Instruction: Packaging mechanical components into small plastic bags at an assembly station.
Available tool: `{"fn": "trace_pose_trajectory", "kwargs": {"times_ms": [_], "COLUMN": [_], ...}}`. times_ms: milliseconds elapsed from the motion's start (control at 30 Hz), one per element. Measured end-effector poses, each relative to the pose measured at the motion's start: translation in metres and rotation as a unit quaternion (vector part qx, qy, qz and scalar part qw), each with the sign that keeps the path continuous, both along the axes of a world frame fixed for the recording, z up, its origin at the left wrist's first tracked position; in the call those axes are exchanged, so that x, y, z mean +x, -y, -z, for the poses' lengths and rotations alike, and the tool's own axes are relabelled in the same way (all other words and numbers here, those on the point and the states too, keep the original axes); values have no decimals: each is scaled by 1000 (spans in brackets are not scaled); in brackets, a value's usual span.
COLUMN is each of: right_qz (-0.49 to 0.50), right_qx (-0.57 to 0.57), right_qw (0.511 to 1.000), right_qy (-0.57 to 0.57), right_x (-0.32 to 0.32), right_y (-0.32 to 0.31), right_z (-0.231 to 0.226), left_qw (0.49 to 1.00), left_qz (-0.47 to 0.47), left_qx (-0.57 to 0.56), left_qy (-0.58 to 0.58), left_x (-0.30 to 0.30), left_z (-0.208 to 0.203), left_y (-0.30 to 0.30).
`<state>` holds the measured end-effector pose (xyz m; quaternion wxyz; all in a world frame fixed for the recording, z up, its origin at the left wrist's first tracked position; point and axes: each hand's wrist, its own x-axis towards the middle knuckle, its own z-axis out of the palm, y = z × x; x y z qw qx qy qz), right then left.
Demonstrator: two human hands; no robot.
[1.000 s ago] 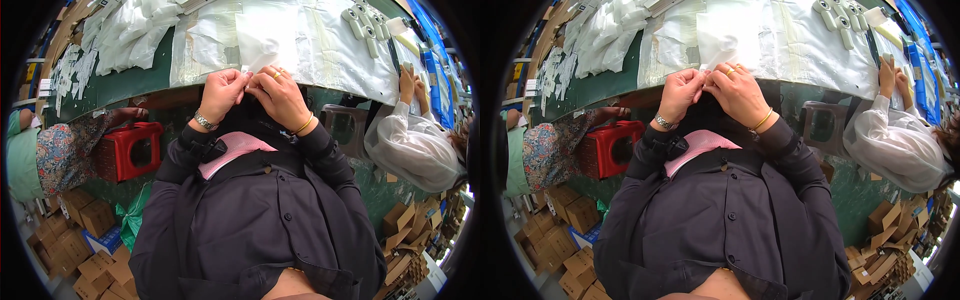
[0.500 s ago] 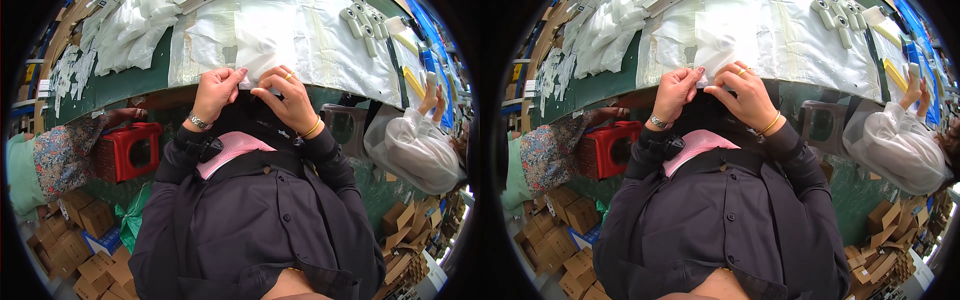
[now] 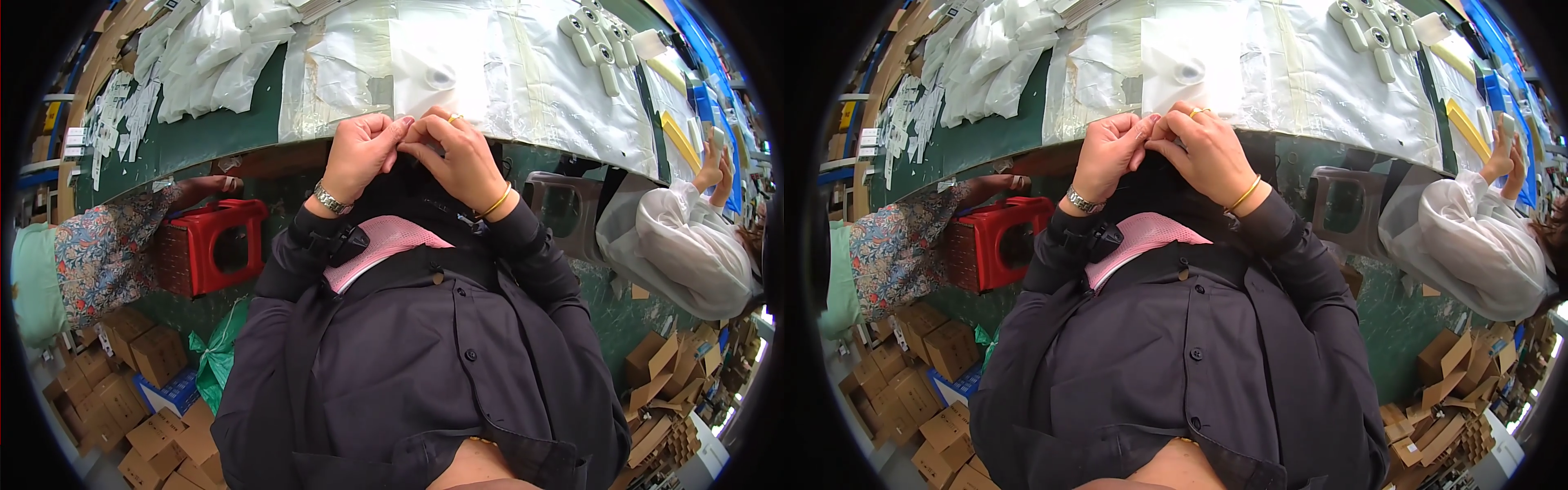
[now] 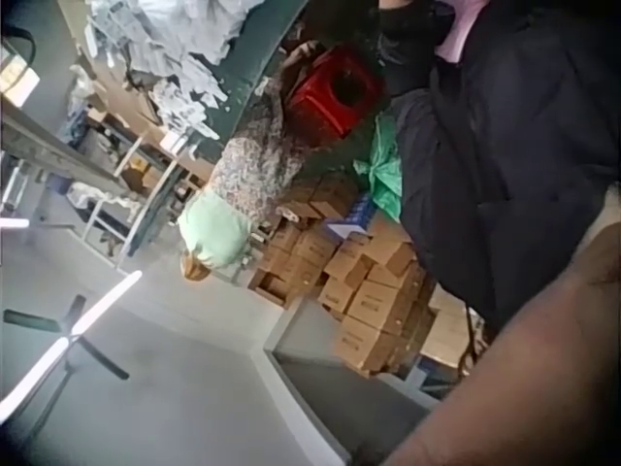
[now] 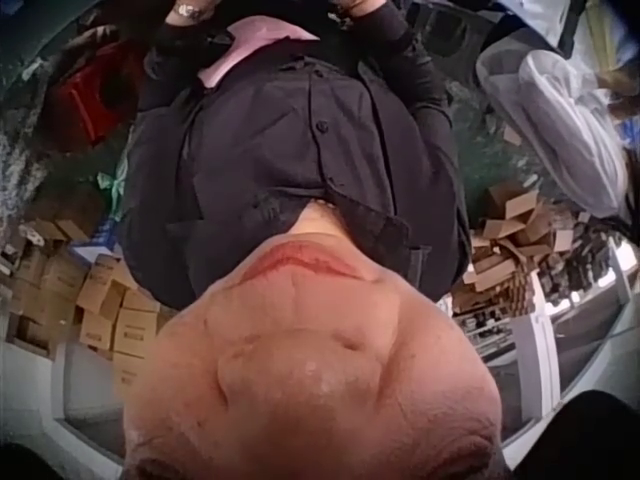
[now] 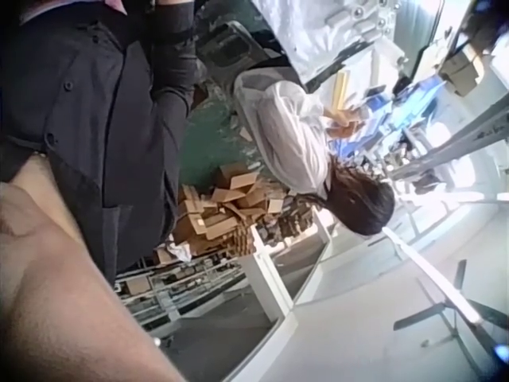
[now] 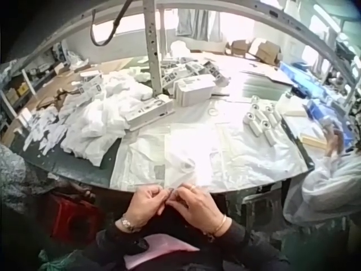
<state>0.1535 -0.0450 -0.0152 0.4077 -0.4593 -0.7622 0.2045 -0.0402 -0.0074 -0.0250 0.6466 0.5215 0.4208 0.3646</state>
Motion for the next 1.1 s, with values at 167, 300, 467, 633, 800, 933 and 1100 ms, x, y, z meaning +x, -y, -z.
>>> {"fn": "trace_pose_trajectory", "kwargs": {"times_ms": [167, 300, 467, 633, 800, 933, 1100], "right_qz": [-19, -38, -10, 21, 9, -5, -14], "right_qx": [51, 41, 13, 2, -63, -88, -46], "right_qw": [998, 998, 998, 999, 996, 991, 995], "right_qy": [15, -7, -64, -39, -64, -103, -85], "right_x": [3, 6, 2, 3, 3, 2, 3], "right_y": [0, 1, 8, 2, -3, -2, -2], "right_z": [4, 2, -2, -9, -1, -1, 0], "left_qw": [1000, 1000, 1000, 1000, 1000, 1000, 1000], "left_qz": [7, -7, -20, -3, 7, 8, 9], "left_qx": [0, 9, -9, 5, 7, 3, 5], "left_qy": [10, 0, -4, -3, -6, -7, 2], "left_x": [0, 3, -4, -1, 1, -1, 0], "left_z": [1, 3, -3, -4, -4, -2, 0], "left_y": [0, -1, -3, -1, 0, -1, -3]}}
